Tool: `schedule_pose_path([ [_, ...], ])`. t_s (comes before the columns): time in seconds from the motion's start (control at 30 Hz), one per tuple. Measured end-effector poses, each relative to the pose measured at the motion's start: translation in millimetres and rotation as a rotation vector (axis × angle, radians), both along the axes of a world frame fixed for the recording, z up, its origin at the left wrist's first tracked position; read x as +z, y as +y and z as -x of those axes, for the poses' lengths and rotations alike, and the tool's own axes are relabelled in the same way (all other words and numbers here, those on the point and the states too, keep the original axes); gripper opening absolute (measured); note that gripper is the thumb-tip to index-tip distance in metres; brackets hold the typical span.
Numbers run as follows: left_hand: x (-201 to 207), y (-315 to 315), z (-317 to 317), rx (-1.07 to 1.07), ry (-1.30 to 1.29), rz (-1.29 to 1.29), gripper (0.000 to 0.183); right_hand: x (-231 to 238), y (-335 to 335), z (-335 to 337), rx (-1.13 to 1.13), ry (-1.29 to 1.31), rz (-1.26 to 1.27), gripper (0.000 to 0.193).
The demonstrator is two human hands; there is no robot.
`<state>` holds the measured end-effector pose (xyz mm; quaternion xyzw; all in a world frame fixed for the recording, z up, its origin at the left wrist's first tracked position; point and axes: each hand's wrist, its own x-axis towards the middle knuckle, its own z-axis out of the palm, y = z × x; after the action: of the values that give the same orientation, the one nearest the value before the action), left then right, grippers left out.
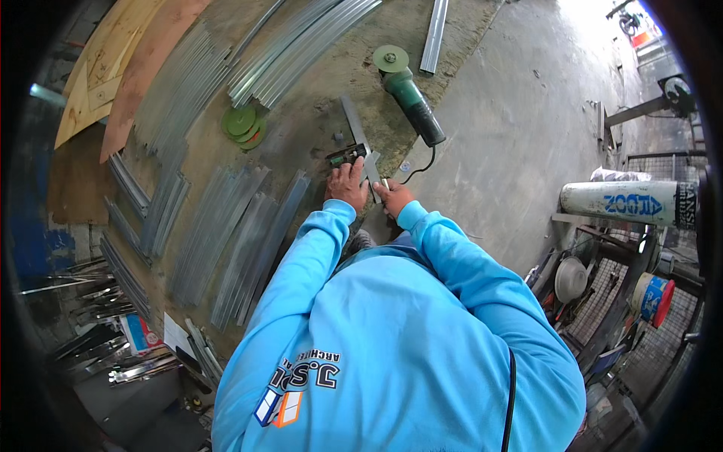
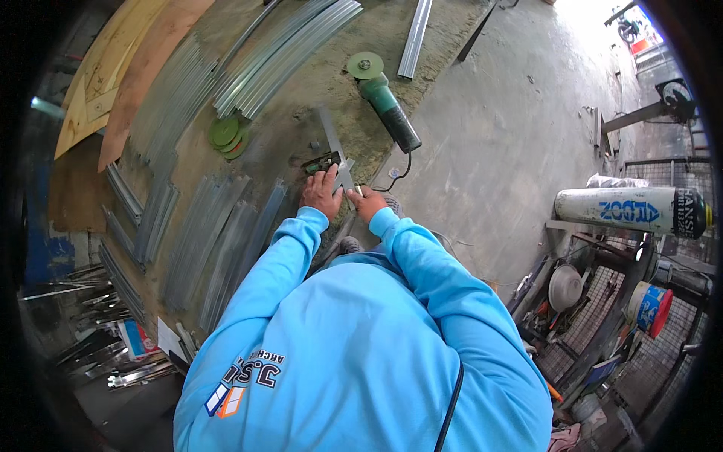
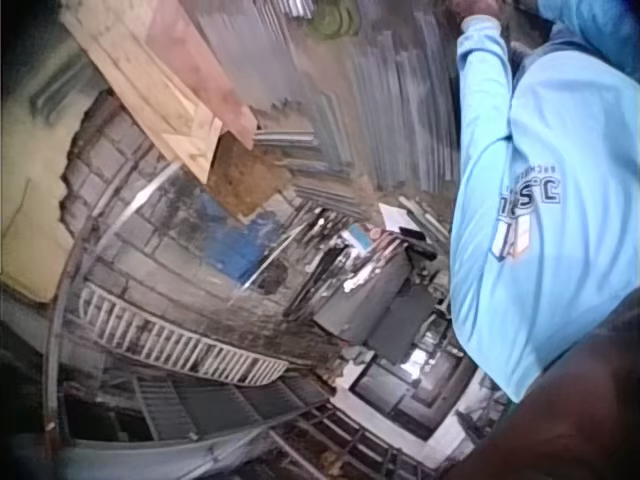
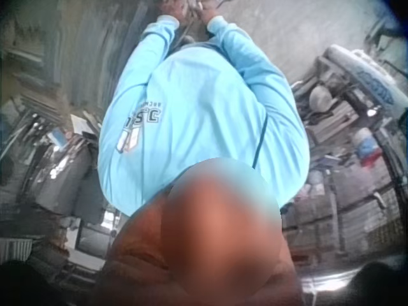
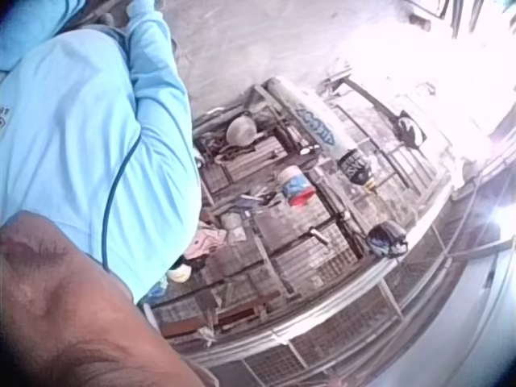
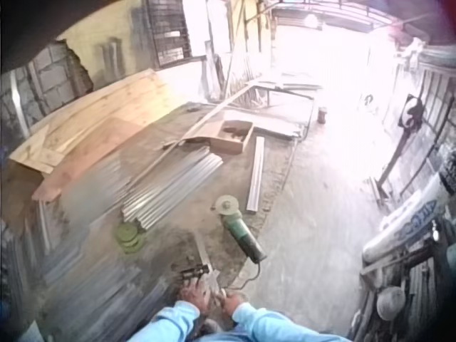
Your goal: Mark measurement lines on metal studs using a speed square and a pencil for fabrication.
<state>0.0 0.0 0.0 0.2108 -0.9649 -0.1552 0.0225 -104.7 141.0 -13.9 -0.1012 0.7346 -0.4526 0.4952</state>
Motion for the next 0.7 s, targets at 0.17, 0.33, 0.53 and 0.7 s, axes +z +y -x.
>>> schedule_pose_path([
  [0.17, -14, 11, 17, 0.006, 0.241, 0.054, 0.074, 8, 9, 20, 0.111, 0.192, -0.065, 0.049],
  [0.33, -20, 1, 10, -0.037, 0.242, 0.004, 0.071, 11, 15, 19, 0.108, 0.200, -0.055, 0.048],
  [0.53, -24, -2, 7, -0.030, 0.349, -0.030, 0.059, -2, 31, 30, -0.037, 0.285, -0.086, 0.042],
  [0.7, -19, -1, 7, -0.017, 0.322, -0.104, 0.048, 44, 14, 35, 0.055, 0.338, -0.039, 0.039],
])
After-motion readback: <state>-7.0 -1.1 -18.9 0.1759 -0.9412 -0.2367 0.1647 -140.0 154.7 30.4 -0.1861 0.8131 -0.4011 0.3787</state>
